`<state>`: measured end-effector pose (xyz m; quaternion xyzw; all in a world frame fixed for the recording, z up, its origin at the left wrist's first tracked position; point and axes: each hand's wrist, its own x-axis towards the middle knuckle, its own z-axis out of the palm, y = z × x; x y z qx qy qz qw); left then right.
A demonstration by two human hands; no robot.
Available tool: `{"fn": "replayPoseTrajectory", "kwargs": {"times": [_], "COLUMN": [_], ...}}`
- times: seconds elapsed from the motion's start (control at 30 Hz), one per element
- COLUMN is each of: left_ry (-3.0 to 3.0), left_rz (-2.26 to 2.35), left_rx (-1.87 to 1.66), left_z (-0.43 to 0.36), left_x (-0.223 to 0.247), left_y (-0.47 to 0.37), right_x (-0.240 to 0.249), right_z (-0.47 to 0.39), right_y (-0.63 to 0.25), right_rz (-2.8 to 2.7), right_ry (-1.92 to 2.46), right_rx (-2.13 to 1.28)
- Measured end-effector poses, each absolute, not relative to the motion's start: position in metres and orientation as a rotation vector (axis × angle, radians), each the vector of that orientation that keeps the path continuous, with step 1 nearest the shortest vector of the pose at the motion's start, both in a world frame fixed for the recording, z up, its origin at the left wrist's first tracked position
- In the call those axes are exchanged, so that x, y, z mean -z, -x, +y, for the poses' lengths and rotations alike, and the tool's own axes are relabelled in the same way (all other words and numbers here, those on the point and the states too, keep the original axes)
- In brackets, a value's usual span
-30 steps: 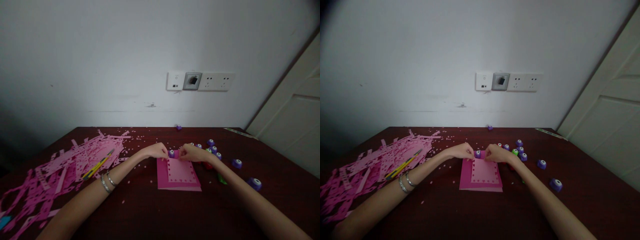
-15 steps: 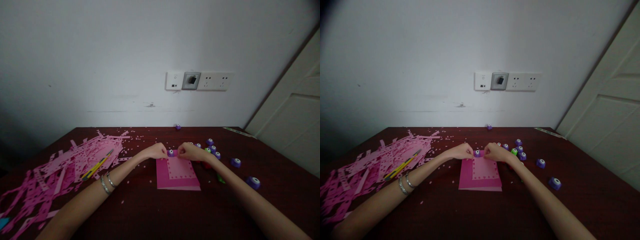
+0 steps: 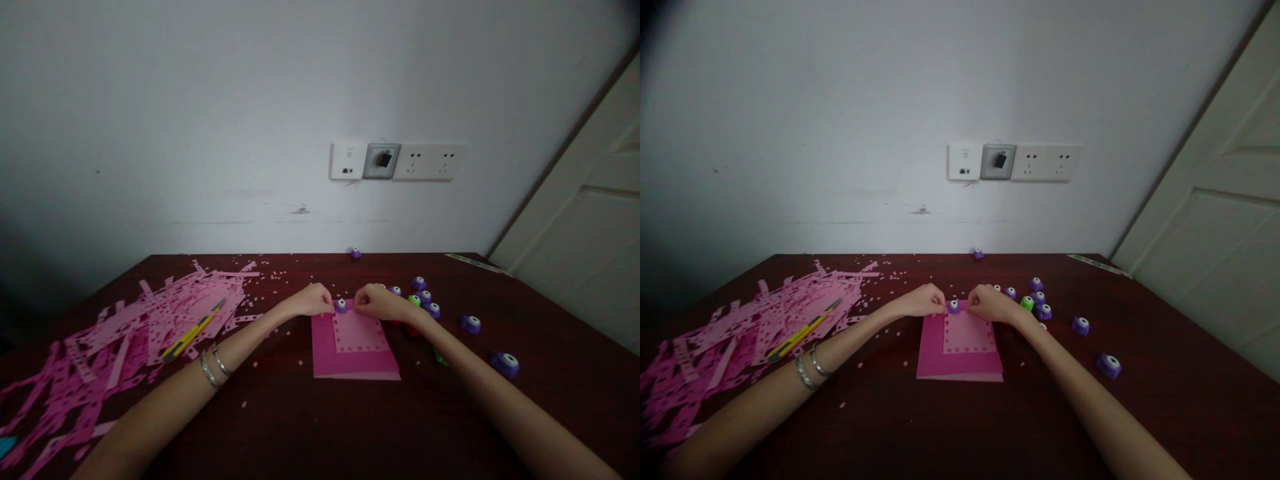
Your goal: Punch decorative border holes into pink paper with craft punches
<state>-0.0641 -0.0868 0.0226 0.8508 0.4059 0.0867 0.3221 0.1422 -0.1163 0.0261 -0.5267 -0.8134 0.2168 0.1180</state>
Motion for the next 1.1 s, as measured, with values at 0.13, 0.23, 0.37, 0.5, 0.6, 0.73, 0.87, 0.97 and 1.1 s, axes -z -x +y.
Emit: {"fn": "replayPoseTrajectory", "kwargs": {"times": [0.13,0.23,0.37,0.5,0.6,0.73,0.87,0.97,1.1], "left_ry": [-2.199,-2.174,-2.137,-2.098,-2.075,-2.048,-2.041,-2.039,-2.042], "left_rz": [1.065,1.068,1.094,1.097,1.067,1.061,1.087,1.111,1.116], "left_rx": [-0.253,-0.255,-0.265,-0.281,-0.301,-0.326,-0.328,-0.330,-0.325], "left_z": [-0.086,-0.085,-0.083,-0.080,-0.078,-0.077,-0.077,-0.077,-0.076], "left_x": [-0.025,-0.025,-0.022,-0.018,-0.016,-0.014,-0.012,-0.011,-0.010], "left_y": [0.067,0.067,0.066,0.066,0.067,0.067,0.066,0.065,0.065], "right_x": [-0.028,-0.028,-0.026,-0.024,-0.025,-0.027,-0.026,-0.024,-0.023], "right_z": [-0.118,-0.118,-0.116,-0.115,-0.115,-0.116,-0.115,-0.114,-0.114], "right_y": [-0.141,-0.140,-0.140,-0.140,-0.140,-0.140,-0.141,-0.141,-0.141], "right_rz": [-2.369,-2.365,-2.358,-2.347,-2.342,-2.337,-2.320,-2.320,-2.335], "right_ry": [1.531,1.541,1.539,1.537,1.540,1.534,1.549,1.548,1.534], "right_rx": [-0.635,-0.615,-0.609,-0.597,-0.602,-0.603,-0.596,-0.571,-0.539]}}
